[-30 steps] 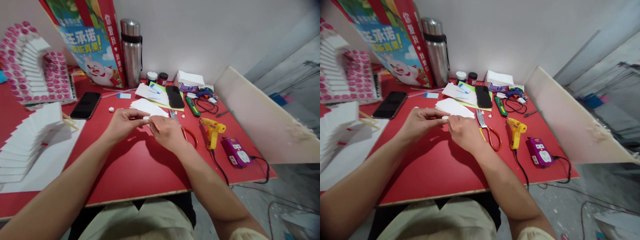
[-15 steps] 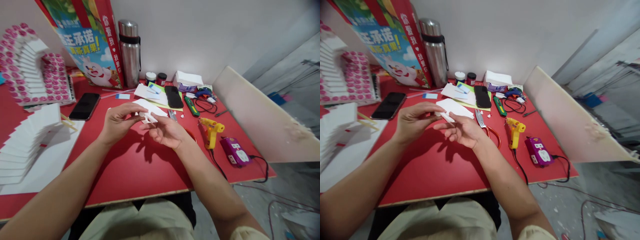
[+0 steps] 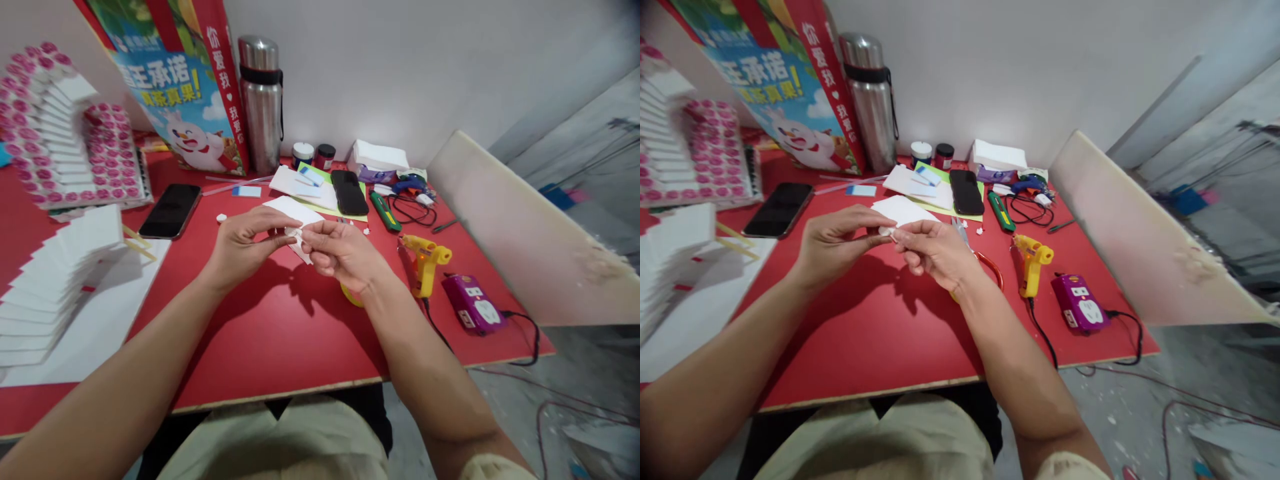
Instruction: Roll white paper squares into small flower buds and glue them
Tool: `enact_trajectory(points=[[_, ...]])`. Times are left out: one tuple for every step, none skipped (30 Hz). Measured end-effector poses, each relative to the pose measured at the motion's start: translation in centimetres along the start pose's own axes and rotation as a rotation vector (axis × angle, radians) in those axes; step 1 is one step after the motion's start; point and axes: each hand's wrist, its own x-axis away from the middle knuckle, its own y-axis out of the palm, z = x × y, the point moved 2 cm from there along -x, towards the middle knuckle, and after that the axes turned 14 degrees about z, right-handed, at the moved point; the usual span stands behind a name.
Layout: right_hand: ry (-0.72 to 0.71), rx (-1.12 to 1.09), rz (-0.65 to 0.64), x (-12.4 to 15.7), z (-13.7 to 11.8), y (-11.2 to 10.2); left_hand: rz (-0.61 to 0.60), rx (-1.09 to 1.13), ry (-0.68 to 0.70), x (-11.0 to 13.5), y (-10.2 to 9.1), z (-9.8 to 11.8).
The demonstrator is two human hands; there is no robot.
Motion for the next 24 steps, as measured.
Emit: enact_trajectory(points=[[-0.049,0.049,0.030,0.1,-0.1,-0.1,0.004,-0.007,-0.004,0.0,0.0,0.0],[-0.098,0.100,0.058,0.2,-0.2,-0.1,0.007,-0.016,-0.012,0.0,0.1,0.0],[-0.146,0.149,0.083,0.3,-0.3,0.0,0.011,-0.024,-0.021,0.0,0.1,0.0],[-0.189,0.198,0.105,0.4,-0.4,0.0,0.015,-0.032,-0.033,0.1,0.1,0.1],[-0.233,0.248,0.126,0.5,-0.4,0.0,0.019,-0.037,-0.044,0.1,0.2,0.1],[-0.277,0.299,0.147,0.6,-0.4,0.1,0.023,-0.041,-0.056,0.1,0.2,0.1],[-0.323,0.353,0.167,0.6,-0.3,0.1,0.026,-0.045,-0.069,0.2,0.2,0.1],[-0.372,0.404,0.188,0.7,-0.2,0.1,0.031,-0.051,-0.081,0.2,0.3,0.0],[-0.421,0.453,0.208,0.7,-0.1,0.1,0.035,-0.057,-0.093,0.3,0.3,0.0],[-0.469,0.499,0.226,0.7,0.0,0.1,0.041,-0.063,-0.105,0.3,0.3,-0.1],[-0.516,0.546,0.240,0.7,0.2,0.1,0.046,-0.068,-0.119,0.4,0.4,-0.1],[-0.567,0.597,0.259,0.7,0.4,0.1,0.053,-0.071,-0.134,0.4,0.4,-0.2],[-0.630,0.655,0.282,0.8,0.5,0.1,0.059,-0.071,-0.154,0.4,0.4,-0.2],[-0.714,0.725,0.305,0.8,0.6,0.1,0.065,-0.064,-0.182,0.5,0.5,-0.3],[-0.820,0.805,0.329,0.9,0.7,0.2,0.070,-0.050,-0.219,0.5,0.5,-0.3],[-0.949,0.889,0.354,0.9,0.7,0.3,0.073,-0.033,-0.264,0.6,0.5,-0.3],[-1.088,0.972,0.376,1.0,0.8,0.3,0.076,-0.016,-0.315,0.6,0.5,-0.3],[-1.220,1.056,0.391,1.1,0.8,0.4,0.079,-0.002,-0.366,0.6,0.6,-0.3],[-1.334,1.137,0.399,1.2,0.9,0.5,0.081,0.005,-0.413,0.6,0.6,-0.2],[-1.424,1.211,0.401,1.2,1.0,0.5,0.084,0.008,-0.452,0.6,0.6,-0.2],[-1.488,1.274,0.398,1.2,1.1,0.5,0.087,0.007,-0.479,0.6,0.6,-0.1],[-1.529,1.322,0.387,1.2,1.2,0.5,0.088,0.006,-0.496,0.6,0.6,-0.1],[-1.548,1.351,0.372,1.1,1.2,0.5,0.089,0.007,-0.503,0.5,0.7,-0.1],[-1.553,1.358,0.357,1.1,1.2,0.5,0.090,0.012,-0.501,0.5,0.7,0.0]])
